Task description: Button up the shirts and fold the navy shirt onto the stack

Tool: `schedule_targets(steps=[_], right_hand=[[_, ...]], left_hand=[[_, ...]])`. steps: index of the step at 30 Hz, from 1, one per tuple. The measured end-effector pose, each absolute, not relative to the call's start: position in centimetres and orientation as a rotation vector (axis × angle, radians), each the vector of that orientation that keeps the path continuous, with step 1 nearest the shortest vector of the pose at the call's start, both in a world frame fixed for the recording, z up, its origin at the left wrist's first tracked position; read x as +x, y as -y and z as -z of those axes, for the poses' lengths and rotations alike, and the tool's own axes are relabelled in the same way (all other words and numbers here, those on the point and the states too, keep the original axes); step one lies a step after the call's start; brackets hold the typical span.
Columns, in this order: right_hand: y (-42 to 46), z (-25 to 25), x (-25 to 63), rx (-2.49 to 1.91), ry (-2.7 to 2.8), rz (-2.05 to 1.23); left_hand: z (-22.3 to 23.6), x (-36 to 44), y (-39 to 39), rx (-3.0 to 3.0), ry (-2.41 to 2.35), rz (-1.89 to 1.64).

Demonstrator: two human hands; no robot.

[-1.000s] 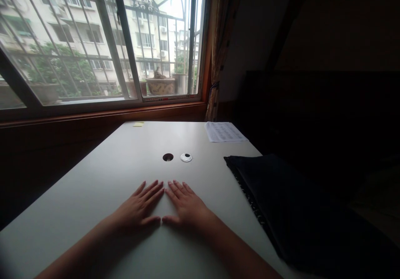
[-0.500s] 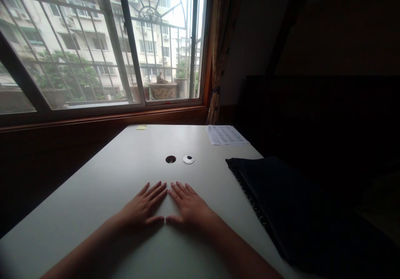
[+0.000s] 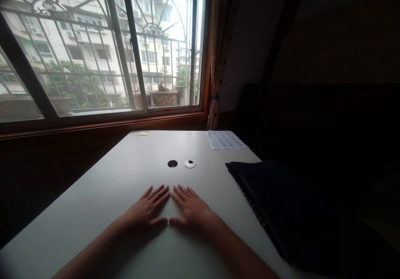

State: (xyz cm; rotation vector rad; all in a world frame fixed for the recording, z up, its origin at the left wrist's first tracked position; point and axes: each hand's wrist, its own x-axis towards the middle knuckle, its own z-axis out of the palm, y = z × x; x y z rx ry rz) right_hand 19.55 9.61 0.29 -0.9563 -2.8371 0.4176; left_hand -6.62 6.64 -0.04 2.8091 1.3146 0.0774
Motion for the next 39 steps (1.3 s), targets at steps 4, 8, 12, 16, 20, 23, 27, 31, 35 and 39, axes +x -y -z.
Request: schedule_targets(steps=[4,8,12,16,20,23,27,31,35,39], right_hand=[[-9.51,-0.46,19.49,-0.961,2.84,-0.418],[-9.41,-0.65,19.42,-0.962,2.84,-0.409],[-9.39,-0.66,19.41,-0.97,2.84,-0.429],[-9.44,-0.48,19.43,-0.962,2.841,-0.417],[-9.5,-0.32,19.46,-0.953,2.833,-0.396],[-9.53,-0.28,19.45,-0.955,2.839,-0.4],[-9.58,-0.24,19.39,-0.963,2.84,-0.403],[-9.62,-0.28,19.3,-0.973,2.849,-0.412],[-9.59,-0.44,19.24,-0.973,2.855,-0.418],[-9.56,-0.5,19.22,-0.98,2.851,-0.41]], left_hand=[[0.34,-6.74,-6.73,2.825,-1.294,-0.113],[0.7,-6.89,-6.9,2.836,-1.292,-0.122],[0.63,-6.87,-6.86,2.826,-1.295,-0.094],[0.6,-6.86,-6.77,2.845,-1.305,-0.107],[0.73,-6.91,-6.82,2.852,-1.308,-0.114],[0.76,-6.94,-6.85,2.853,-1.303,-0.117],[0.59,-6.9,-6.74,2.839,-1.302,-0.121],[0.41,-6.87,-6.69,2.811,-1.3,-0.104],[0.49,-6.92,-6.77,2.818,-1.297,-0.108],[0.77,-7.0,-6.88,2.836,-1.293,-0.126]])
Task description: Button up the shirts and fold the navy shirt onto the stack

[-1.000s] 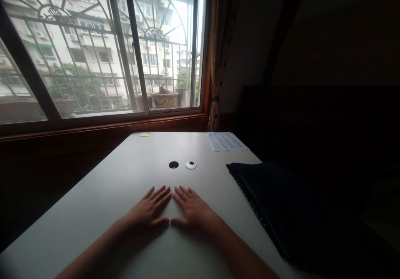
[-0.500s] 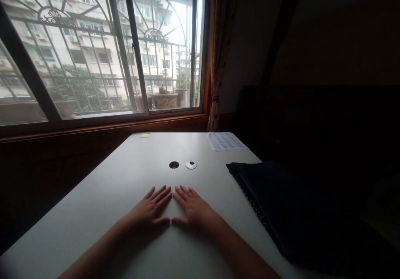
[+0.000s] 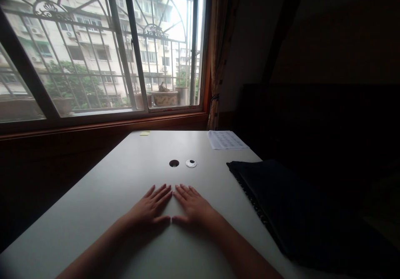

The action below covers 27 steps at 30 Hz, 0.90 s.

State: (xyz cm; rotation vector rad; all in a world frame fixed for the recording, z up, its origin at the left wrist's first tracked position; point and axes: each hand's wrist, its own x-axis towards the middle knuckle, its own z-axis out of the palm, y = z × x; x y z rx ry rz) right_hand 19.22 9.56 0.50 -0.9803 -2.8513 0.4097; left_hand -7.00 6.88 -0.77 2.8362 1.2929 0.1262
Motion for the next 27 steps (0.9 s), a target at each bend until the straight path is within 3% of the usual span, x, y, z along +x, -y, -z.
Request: schedule_targets(steps=[15,27], right_hand=[[-9.5,-0.6,19.1,-0.96,2.824,-0.377],[-10.4,-0.7,20.6,-0.904,2.318,0.009]], left_hand=[[1.2,-7.2,-7.2,2.833,-1.253,-0.238],[0.6,-10.1,-7.8,2.754,-1.338,-0.758]])
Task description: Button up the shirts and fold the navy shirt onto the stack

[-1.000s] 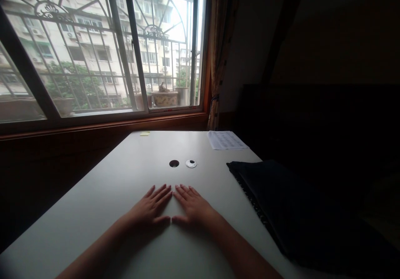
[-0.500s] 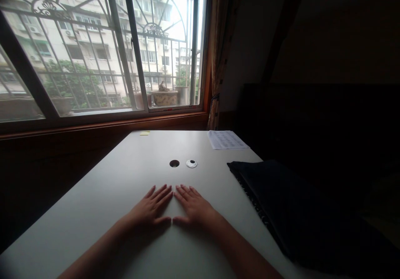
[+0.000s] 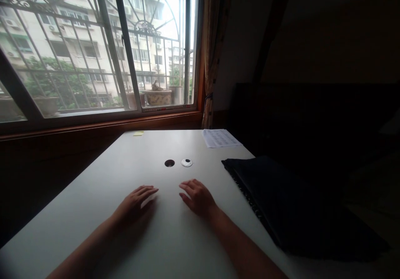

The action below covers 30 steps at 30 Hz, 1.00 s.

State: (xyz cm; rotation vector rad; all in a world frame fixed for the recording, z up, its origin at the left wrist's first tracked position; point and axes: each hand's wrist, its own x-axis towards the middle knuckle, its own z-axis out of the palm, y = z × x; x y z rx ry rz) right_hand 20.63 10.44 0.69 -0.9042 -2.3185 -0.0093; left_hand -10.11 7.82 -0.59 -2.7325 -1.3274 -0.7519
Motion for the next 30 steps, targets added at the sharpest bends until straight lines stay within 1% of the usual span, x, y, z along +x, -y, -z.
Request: schedule_targets(steps=[6,12,15,17,23,30], right_hand=[[-12.3,-3.1,26.3,-1.262,2.043,0.378],[-13.8,-3.7,33.7,-1.845,1.792,0.597],[-13.6,-3.5,36.1,-2.174,1.761,0.537],[-13.4,-3.4,37.1,-2.293,1.804,0.442],[-13.3,-3.6,37.9,-2.322,1.82,0.334],[-12.5,-4.8,36.5,-2.3,1.75,0.313]], left_hand=[[0.6,-9.7,-8.0,-2.748,1.273,0.837],[1.0,-9.8,-8.2,-2.754,1.321,0.901],[0.9,-9.7,-8.1,-2.759,1.342,0.895],[0.7,-9.6,-8.1,-2.761,1.344,0.897],[0.5,-9.4,-8.1,-2.785,1.311,0.911],[0.0,-9.4,-7.9,-2.814,1.256,0.912]])
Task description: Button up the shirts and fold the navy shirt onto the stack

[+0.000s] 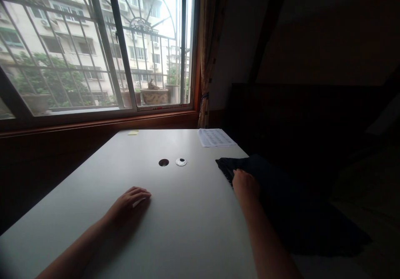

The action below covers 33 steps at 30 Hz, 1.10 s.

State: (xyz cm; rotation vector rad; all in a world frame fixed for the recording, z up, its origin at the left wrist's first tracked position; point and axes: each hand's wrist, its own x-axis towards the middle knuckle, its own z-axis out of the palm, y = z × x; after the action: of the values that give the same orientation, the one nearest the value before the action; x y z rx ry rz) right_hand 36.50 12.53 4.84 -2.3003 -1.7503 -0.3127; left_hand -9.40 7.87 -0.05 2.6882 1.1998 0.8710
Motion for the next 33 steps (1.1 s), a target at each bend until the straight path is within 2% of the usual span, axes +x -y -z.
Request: schedule_targets(steps=[7,13,15,19,22,25,33], right_hand=[[-12.5,-4.6,32.4,-2.121,1.83,0.304],[-11.3,-4.2,26.7,-1.738,2.067,0.044],[-10.0,-3.8,24.1,-1.539,2.159,-0.169],[-6.2,-2.6,19.1,-0.842,1.868,-1.446],[-4.1,-1.8,16.8,-0.599,1.537,-1.974],[-3.6,-1.9,16.5,-0.56,1.309,-2.146],[-4.2,-4.4,18.8,-0.422,0.992,-2.199]], left_hand=[[0.5,-9.5,-8.3,2.73,-1.152,-0.805],[1.2,-9.8,-8.6,2.73,-1.181,-0.764],[1.3,-9.8,-8.6,2.713,-1.211,-0.763],[1.4,-9.3,-8.0,2.684,-1.153,-0.783],[1.2,-8.5,-7.2,2.684,-1.012,-0.801],[1.0,-7.6,-6.5,2.653,-0.993,-0.851],[-0.1,-6.5,-6.5,2.189,-1.261,-1.07]])
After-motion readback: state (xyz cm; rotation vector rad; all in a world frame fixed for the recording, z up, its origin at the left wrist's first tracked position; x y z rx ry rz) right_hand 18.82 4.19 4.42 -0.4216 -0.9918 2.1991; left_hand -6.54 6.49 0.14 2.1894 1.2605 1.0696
